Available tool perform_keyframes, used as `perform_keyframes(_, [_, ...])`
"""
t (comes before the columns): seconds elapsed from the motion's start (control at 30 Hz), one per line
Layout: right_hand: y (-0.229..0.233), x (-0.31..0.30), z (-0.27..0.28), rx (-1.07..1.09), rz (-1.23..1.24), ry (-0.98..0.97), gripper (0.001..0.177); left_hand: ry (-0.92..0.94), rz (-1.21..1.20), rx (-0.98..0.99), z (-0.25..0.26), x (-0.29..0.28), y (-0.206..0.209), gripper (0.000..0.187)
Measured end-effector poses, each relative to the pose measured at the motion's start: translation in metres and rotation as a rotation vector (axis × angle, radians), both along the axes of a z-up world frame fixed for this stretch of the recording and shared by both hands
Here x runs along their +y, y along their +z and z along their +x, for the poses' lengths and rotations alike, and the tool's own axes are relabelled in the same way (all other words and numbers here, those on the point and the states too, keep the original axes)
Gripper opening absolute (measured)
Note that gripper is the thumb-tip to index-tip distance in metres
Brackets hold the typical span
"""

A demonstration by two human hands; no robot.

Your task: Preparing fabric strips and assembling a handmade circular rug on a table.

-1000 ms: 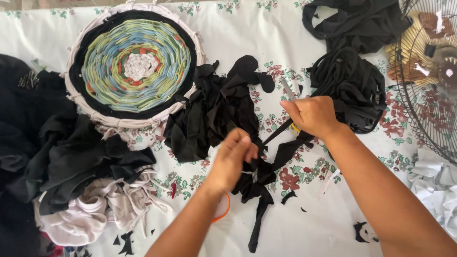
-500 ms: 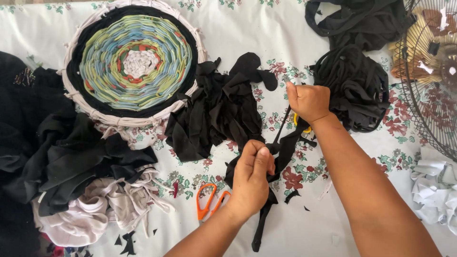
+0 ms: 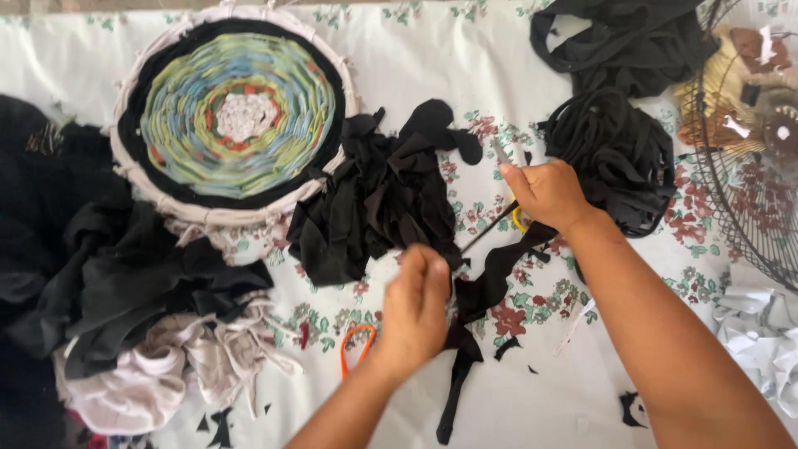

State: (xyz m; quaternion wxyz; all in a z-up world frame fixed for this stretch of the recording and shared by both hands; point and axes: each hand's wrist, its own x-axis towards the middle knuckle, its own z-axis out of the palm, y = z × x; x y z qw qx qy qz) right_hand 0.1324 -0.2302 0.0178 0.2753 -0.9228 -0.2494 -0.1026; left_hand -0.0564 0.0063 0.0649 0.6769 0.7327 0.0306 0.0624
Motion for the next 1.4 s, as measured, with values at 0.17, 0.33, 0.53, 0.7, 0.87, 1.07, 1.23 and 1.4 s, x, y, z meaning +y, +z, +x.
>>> perform_keyframes(0.17, [0.036, 0.036, -0.028, 0.306, 0.049, 0.000, 0.066, 0.108, 0.104, -0.011, 0.041, 0.014, 0.013, 0.017])
perform_keyframes(0.33, [0.052, 0.068, -0.047, 0.353, 0.101, 0.100, 0.060, 0.336, 0.360, -0.596, 0.071, -0.005, 0.003, 0.014])
perform_keyframes(0.53, [0.060, 0.085, -0.049, 0.344, 0.150, 0.036, 0.063, 0.206, 0.078, -0.072, 0.081, -0.026, -0.013, 0.015])
perform_keyframes(0.7, [0.032, 0.042, -0.022, 0.542, -0.100, -0.130, 0.078, 0.216, 0.397, -0.134, 0.062, -0.005, -0.023, 0.016])
perform_keyframes(0.87, [0.013, -0.008, 0.001, 0.548, 0.016, -0.138, 0.077, 0.128, 0.552, -0.088, 0.042, 0.015, -0.023, 0.016])
perform_keyframes(1.07, [0.010, -0.022, 0.009, 0.210, 0.103, -0.301, 0.036, -0.047, 0.560, -0.220, 0.020, 0.020, -0.033, 0.014])
perform_keyframes(1.23, [-0.004, -0.034, 0.017, -0.171, -0.100, -0.334, 0.014, -0.181, 0.665, -0.252, 0.005, 0.021, -0.048, 0.015])
perform_keyframes(1.4, [-0.009, -0.045, 0.030, -0.393, -0.163, -0.264, 0.009, -0.285, 0.780, -0.246, 0.001, 0.026, -0.063, 0.017])
